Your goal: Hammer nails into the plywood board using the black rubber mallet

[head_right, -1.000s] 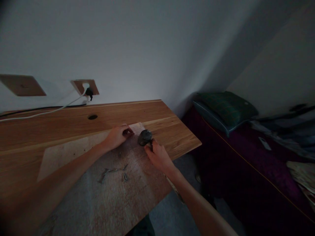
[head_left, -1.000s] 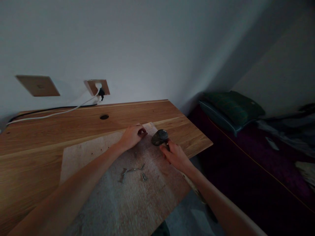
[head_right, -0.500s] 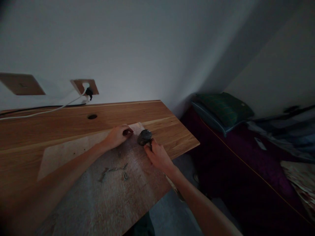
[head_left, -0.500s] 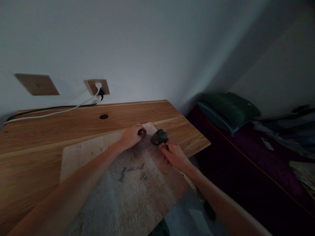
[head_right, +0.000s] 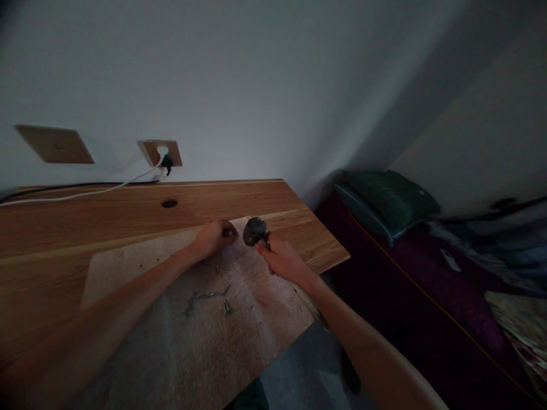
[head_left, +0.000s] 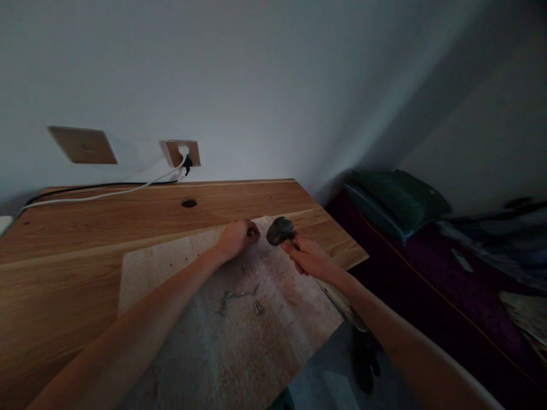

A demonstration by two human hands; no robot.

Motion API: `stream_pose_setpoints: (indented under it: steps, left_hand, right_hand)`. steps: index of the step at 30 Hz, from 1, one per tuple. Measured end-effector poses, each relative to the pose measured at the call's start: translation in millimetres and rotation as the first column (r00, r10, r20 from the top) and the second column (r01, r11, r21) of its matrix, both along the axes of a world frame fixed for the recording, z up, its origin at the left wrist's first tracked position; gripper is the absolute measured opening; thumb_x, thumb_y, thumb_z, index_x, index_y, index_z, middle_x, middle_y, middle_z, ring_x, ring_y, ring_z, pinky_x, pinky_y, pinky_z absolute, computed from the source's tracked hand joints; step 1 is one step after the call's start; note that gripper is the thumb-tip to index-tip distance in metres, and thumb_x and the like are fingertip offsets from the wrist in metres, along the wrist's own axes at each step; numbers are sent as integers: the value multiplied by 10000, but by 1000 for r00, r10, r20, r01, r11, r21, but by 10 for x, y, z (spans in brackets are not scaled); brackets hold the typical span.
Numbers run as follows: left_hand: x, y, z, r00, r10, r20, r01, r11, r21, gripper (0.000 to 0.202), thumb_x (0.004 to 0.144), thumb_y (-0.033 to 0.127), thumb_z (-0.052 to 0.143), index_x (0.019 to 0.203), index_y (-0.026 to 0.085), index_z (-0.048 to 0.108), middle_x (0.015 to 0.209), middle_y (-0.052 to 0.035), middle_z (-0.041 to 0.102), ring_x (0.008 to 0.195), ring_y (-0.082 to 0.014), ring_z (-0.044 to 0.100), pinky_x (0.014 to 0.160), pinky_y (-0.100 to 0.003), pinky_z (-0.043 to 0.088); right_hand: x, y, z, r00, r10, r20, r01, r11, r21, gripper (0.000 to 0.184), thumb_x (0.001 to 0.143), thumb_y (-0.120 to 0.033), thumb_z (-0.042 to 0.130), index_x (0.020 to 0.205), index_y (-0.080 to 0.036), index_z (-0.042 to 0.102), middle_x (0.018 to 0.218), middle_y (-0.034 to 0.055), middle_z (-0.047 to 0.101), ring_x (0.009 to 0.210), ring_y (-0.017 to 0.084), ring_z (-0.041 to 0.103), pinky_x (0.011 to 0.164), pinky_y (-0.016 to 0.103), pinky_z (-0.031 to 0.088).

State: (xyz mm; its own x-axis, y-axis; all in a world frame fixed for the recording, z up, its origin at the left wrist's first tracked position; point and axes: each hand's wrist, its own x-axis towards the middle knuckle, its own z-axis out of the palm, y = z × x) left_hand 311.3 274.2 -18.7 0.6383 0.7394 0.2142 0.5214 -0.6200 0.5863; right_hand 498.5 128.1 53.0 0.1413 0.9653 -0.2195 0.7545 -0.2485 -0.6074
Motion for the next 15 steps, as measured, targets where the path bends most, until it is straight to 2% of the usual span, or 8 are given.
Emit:
stream_pose_setpoints:
  steps: [6,15]
  left_hand:
    - [6,-26,41,1000,4,-10,-4,1000,9,208,832,131,696,971,190,839,865,-47,765,784,-186,706,714,-257,490]
    - [15,-12,8,1000,1,-7,0,1000,9,220,828,133,704,986,199,842,882,-48,770,796,-189,716,743,-257,514]
  right_hand:
    - [-139,195,140,998,20,54,-23,999,39,119,1063,-265,523,954,-216,527,462,-86,531,407,120,548,491,214,403]
    - [-163,261,82,993,27,114,-36,996,78,98,1067,-264,517,1024,-189,562,469,-87,517,425,136,573,516,228,390]
